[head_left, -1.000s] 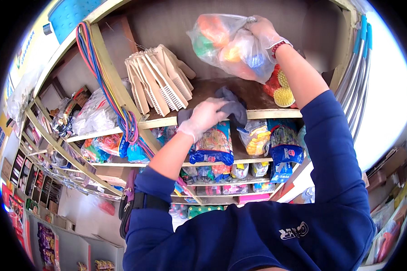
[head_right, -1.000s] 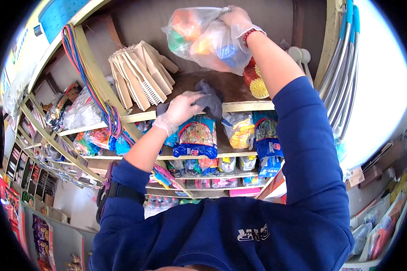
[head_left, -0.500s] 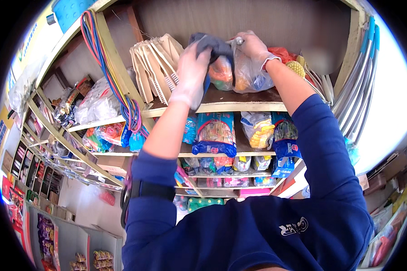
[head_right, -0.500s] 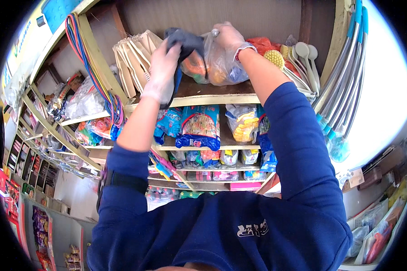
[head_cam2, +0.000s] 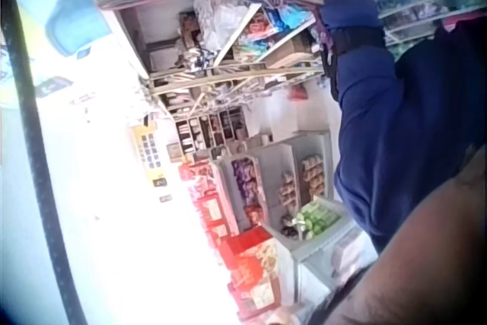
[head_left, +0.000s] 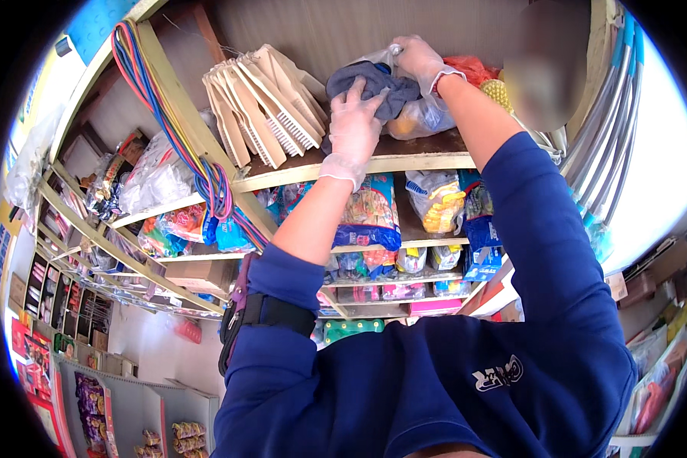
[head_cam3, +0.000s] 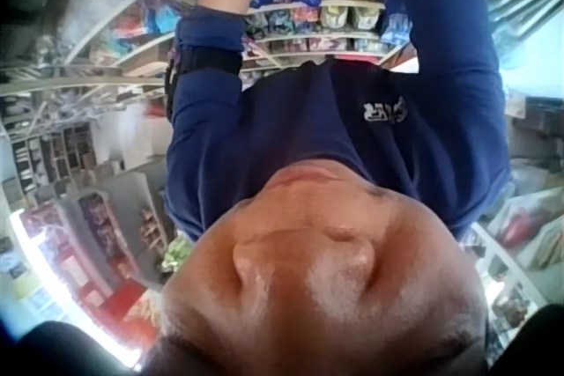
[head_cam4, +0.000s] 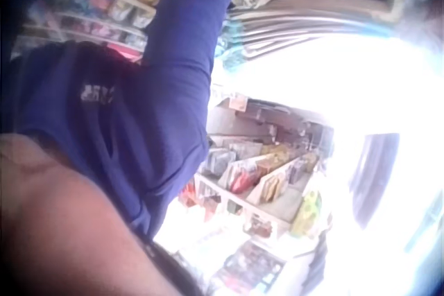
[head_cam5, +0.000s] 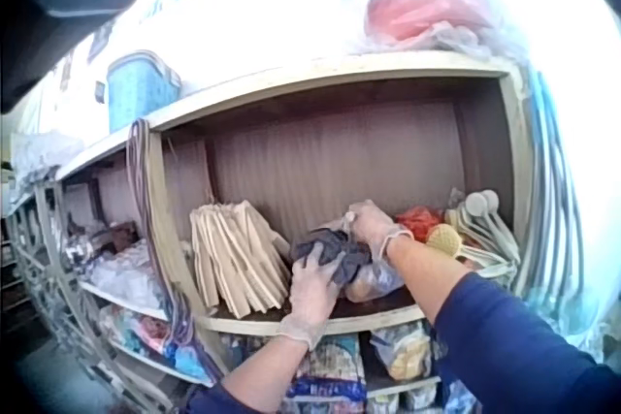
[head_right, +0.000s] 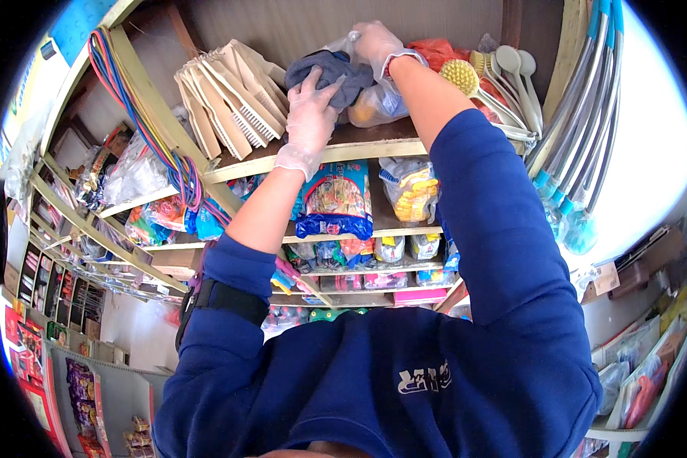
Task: The person wipes a wooden shelf with a dark cloth, then organizes various items including wooden brushes, plastic bags, and hanging ladles. They move a blue bucket and a box of tissues to different locations on the shelves.
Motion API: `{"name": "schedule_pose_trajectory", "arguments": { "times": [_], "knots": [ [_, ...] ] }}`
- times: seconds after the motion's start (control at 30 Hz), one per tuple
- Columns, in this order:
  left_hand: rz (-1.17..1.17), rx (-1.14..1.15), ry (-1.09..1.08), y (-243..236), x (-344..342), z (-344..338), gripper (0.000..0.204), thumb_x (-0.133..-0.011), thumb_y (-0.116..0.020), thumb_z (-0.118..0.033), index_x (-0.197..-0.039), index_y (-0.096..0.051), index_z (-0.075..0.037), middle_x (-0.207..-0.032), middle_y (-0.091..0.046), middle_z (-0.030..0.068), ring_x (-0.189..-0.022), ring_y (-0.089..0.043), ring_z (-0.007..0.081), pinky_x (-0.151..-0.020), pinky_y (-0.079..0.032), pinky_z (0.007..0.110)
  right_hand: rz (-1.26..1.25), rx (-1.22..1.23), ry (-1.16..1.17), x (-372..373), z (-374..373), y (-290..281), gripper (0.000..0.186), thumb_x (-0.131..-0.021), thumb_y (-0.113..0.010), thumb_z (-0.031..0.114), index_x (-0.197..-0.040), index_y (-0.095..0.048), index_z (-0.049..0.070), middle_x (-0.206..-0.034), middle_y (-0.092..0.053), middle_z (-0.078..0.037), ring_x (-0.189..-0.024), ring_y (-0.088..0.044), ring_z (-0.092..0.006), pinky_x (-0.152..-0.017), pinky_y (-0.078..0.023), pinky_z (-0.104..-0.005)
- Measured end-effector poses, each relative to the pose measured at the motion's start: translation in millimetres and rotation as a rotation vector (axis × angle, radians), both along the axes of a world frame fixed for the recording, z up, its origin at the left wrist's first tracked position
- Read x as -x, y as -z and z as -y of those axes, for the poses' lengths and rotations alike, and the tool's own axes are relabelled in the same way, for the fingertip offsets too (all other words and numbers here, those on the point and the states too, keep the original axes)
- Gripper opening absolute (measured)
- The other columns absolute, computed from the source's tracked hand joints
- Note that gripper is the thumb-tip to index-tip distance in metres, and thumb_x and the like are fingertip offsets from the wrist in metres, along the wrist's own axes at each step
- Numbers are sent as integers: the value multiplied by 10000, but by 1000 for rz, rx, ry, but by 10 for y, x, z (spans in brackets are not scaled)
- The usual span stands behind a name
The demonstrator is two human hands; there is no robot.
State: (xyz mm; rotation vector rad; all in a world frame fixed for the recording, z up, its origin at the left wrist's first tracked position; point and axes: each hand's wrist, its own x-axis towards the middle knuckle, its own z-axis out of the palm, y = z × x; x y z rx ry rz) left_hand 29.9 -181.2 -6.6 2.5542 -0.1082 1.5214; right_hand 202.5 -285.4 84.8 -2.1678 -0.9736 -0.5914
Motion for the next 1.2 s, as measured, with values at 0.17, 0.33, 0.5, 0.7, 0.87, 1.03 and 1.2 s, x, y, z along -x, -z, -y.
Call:
{"name": "schedule_pose_trajectory", "arguments": {
  "times": [0.17,0.33,0.5,0.7,0.87,1.03,1.2],
  "knots": [
    [72,28,110,-20,243,166,530,-661,-658,-23,-1148,-654,-234,-1251,-519,104,-1098,-470,352,-971,-419,407,-9,-8,70,129,-29,-83,320,-806,-567,239,-1040,-669,48,-1098,-628,-215,-1026,-601,-372,-903,-481,-413],
    [74,-14,122,-124,93,552,603,-623,-708,-43,-1179,-634,-267,-1273,-485,125,-1079,-473,367,-949,-435,408,-30,219,-42,7,-111,-238,440,-741,-641,305,-1085,-656,31,-1107,-632,-208,-1039,-605,-355,-900,-483,-381],
    [-33,-63,122,144,189,545,583,-628,-678,-10,-1140,-658,-288,-1219,-508,101,-1020,-508,337,-875,-492,393,-55,189,-67,-72,-117,-158,422,-724,-664,218,-1096,-635,23,-1029,-663,-151,-929,-629,-262,-846,-482,-335],
    [-104,26,221,290,645,666,570,-627,-618,50,-1097,-678,-265,-1152,-534,77,-1049,-517,306,-864,-492,385,5,-11,-74,-746,-39,64,305,-758,-661,146,-1043,-642,40,-952,-673,-106,-853,-625,-202,-800,-485,-317],
    [-157,161,228,666,1188,536,610,-613,-583,78,-1118,-674,-252,-1182,-536,83,-1053,-510,310,-909,-461,363,-273,-112,-320,-314,-322,114,241,-822,-618,85,-1055,-640,29,-946,-664,-76,-871,-607,-152,-778,-497,-307],
    [-218,375,310,1016,1335,455,609,-639,-563,99,-1151,-656,-217,-1222,-516,124,-1116,-488,328,-968,-415,362,-353,-73,-417,-281,-164,108,212,-897,-604,137,-1085,-645,49,-1024,-648,-39,-928,-594,-130,-814,-494,-287],
    [-256,680,302,1183,1522,331,540,-687,-572,110,-1160,-646,-140,-1236,-510,143,-1168,-484,311,-1006,-388,346,127,315,96,1116,289,-483,595,-811,-609,274,-1351,-430,103,-1309,-456,-273,-1180,-467,-439,-973,-434,-459]
  ]
}}
